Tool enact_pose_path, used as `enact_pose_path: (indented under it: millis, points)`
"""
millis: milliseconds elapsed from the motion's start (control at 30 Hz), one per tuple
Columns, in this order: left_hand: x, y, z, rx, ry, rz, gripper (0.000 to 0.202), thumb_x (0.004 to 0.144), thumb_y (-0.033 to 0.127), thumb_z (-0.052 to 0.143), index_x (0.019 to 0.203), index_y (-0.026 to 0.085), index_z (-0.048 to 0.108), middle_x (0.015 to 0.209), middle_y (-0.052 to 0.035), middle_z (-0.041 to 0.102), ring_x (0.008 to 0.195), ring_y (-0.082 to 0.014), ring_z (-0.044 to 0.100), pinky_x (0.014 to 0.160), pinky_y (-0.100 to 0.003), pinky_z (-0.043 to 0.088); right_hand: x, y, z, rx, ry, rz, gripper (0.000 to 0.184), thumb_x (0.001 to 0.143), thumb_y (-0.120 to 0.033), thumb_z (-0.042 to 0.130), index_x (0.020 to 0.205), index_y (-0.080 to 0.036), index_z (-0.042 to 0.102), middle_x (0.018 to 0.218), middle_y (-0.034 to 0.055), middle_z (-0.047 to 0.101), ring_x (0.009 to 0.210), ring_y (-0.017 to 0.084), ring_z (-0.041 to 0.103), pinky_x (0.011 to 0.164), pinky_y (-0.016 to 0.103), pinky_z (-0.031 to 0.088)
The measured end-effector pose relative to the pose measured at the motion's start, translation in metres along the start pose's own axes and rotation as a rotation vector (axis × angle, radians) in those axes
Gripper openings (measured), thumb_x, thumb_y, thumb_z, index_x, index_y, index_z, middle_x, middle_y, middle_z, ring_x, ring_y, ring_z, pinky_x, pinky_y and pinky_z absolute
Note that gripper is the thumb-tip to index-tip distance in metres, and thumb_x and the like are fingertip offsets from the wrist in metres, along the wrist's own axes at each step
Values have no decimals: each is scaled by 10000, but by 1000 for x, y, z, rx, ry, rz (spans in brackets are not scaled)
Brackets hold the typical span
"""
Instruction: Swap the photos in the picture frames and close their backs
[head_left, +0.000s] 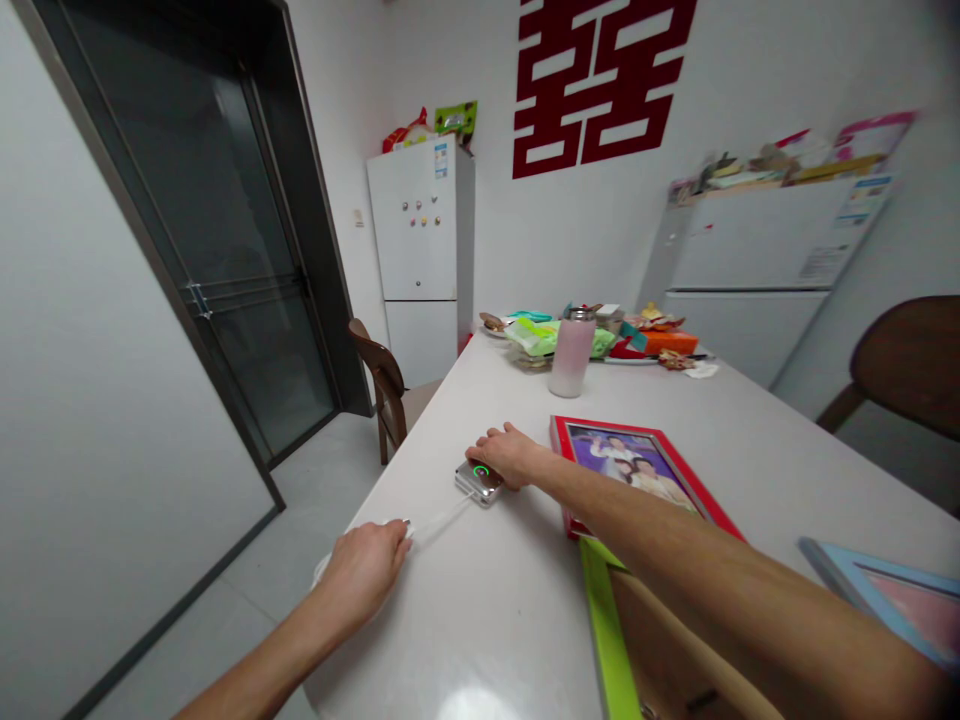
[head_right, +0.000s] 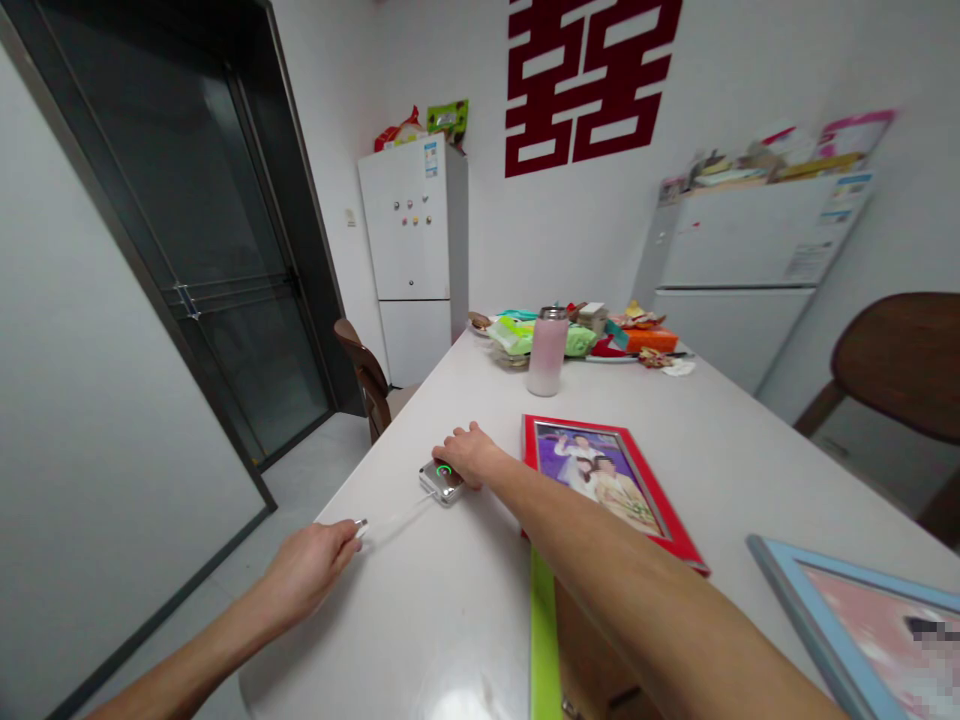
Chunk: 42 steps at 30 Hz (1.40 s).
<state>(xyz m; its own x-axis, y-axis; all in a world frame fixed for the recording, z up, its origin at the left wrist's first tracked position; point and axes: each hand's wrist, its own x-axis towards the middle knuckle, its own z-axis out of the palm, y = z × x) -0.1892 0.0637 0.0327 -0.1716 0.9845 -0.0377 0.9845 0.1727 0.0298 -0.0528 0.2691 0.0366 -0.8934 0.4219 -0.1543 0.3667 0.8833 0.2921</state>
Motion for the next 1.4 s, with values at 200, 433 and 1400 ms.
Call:
enact_pose_path:
  millis: [200,433,1400]
  points:
    - [32,28,10,-100,86,-31,240,826,290,334,784,194,551,726,-74,643,695,-221,598,581,-275,374,7,-4,7,-16,26,-38,515,524,-181,627,1010,-226,464,974,79,559,910,245,470,766,417,304]
    - [59,29,13,-282,137,-72,302,866,270,261,800,189,544,718,-15,631,674,-126,573,595,-210,358,17,-3,9,2,61,20,318,686,-231,520,1002,-234,485,992,83,557,931,232,468,784,413,283]
    - [95,49,30,-378,151,-29,309,805,305,480,1078,161,457,1074,-63,508,936,-197,507,791,-406,406,5,16,20,165,164,332,308,810,-220,342,1104,-259,424,1041,117,502,925,232,492,731,378,332]
